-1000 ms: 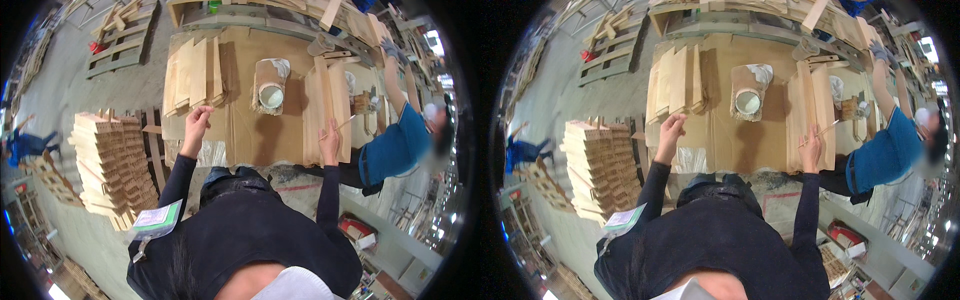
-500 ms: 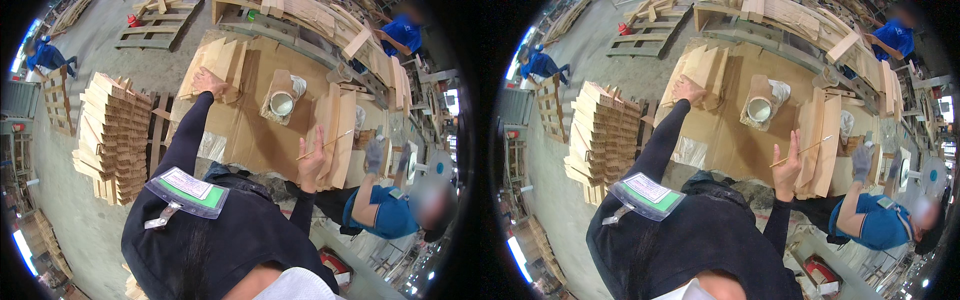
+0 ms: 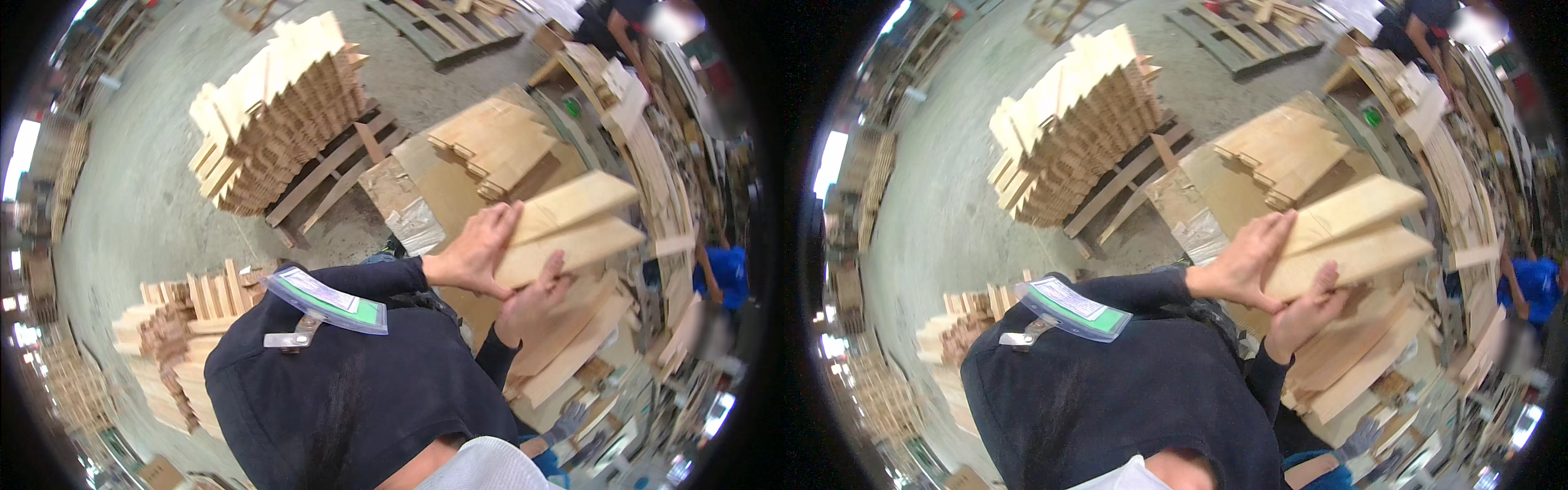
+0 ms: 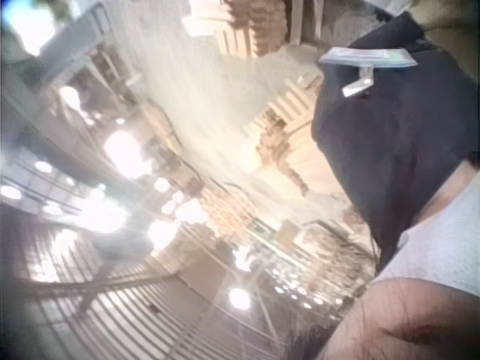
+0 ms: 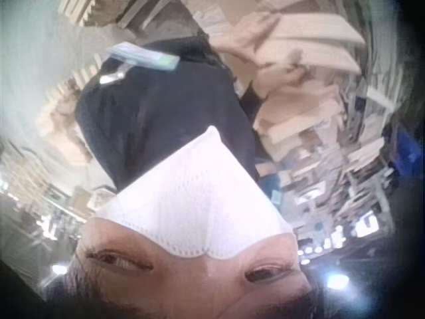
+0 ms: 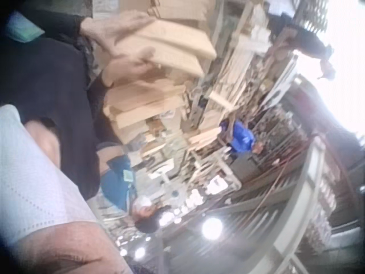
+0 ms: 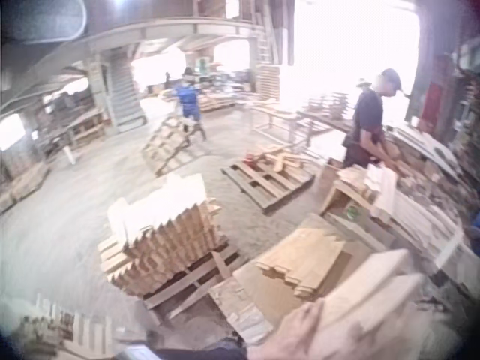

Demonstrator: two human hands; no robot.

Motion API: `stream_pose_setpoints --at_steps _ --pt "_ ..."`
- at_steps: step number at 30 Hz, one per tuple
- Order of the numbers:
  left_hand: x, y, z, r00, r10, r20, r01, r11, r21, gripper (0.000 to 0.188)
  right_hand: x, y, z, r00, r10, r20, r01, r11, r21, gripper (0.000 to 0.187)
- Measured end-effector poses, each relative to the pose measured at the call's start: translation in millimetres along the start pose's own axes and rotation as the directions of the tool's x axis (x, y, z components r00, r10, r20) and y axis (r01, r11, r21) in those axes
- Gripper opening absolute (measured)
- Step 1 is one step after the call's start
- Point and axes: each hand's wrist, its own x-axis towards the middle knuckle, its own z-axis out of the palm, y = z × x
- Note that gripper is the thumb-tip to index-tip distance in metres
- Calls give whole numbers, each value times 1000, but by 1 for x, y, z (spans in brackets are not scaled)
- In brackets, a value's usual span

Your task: The person applies glue into the holes of wooden pieces using a small brush, then places the glued pieces onto a stack. The person also wipes the brush on a cloth and handles multiple wooden pieces during the process.

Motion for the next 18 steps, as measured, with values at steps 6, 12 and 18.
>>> stream_pose_setpoints --at_steps 6,12,18 --pt "7 -1 -17 991 -75 107 103 952 -288 105 -6 -10 -7 994 86 -73 -95 987 -130 75" --pt "2 -10 -15 956 -158 248 272 796 -541 70 -9 -7 0 988 130 -85 -146 961 -234 77" --pt "11 -8 -8 956 -33 292 250 613 -750 43 22 28 -38 1000 20 13 -20 999 -28 67"
